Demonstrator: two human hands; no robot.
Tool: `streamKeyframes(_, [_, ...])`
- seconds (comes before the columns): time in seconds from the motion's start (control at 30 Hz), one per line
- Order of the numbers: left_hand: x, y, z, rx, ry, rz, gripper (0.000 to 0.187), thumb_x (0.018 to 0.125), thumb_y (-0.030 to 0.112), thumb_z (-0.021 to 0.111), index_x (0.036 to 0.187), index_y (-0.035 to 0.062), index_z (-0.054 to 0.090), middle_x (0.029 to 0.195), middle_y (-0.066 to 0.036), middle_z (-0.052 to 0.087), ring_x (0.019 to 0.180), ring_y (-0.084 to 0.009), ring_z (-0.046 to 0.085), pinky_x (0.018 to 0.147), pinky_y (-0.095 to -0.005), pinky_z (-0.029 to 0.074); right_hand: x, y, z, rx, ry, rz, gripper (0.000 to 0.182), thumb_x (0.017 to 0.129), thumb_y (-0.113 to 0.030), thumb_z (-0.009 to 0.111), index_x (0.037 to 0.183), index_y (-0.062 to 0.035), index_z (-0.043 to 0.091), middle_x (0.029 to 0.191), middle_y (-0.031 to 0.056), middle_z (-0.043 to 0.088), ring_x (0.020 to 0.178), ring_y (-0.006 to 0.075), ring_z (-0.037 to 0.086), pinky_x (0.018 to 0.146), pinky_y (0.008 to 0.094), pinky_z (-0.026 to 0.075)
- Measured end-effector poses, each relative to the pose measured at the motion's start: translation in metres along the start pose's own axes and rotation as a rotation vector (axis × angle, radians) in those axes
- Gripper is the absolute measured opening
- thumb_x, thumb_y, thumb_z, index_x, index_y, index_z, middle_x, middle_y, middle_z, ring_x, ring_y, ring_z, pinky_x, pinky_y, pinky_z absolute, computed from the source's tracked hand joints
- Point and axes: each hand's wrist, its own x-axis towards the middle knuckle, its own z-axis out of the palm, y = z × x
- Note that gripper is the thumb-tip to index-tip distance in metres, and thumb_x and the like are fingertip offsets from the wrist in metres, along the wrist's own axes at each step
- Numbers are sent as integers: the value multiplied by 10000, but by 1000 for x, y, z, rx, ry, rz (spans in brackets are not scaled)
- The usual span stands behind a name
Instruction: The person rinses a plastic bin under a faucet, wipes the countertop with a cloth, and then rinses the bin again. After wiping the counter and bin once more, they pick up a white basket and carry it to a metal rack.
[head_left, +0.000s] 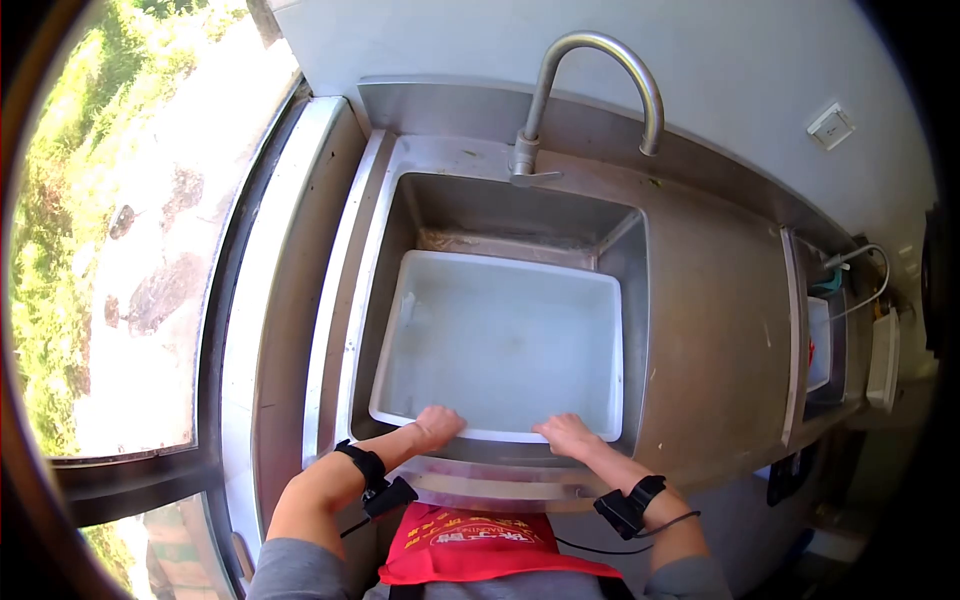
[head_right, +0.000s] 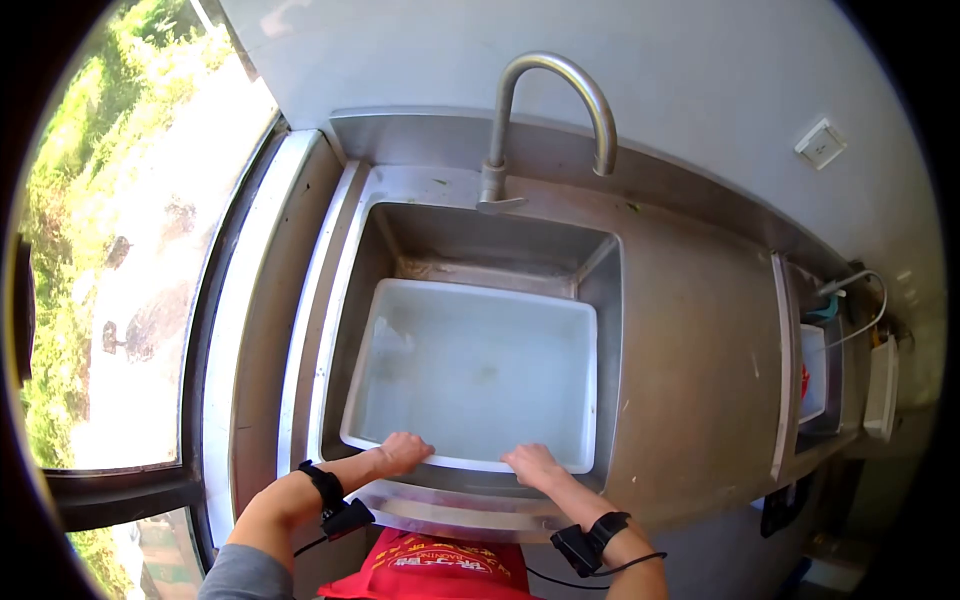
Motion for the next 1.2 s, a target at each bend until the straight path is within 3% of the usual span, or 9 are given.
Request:
streamKeyframes(0.2, [-9, 1, -3, 20, 79, 14, 230, 714, 64, 586, 941, 98, 603, 859, -124, 639, 831, -317, 631, 671, -420, 517, -4, -3, -1, -16, 3, 14, 343, 636, -16, 625, 963, -119, 639, 797, 134, 639, 787, 314, 625, 664, 403, 508])
streamKeyframes(0.3, [-10, -1, -6, 11, 82, 23, 230, 715, 64, 584, 942, 94, 606, 849, -127, 639, 824, -320, 632, 668, -420, 516, -5, -5, -11, -21, -44, 18, 454, 662, -13, 574, 1090, -160, 612, 855, 134, 648, 811, 311, 624, 682, 410, 505])
streamKeyframes(1.2, [-38, 1, -62, -38, 182, -37, 359, 701, 16, 549, 1043, 112, 602, 811, -146, 644, 801, -329, 628, 668, -424, 499, -19, -12, -75, 85, -69, 68, 409, 664, 13, 523, 1019, -151, 646, 836, 163, 639, 810, 331, 611, 705, 412, 490])
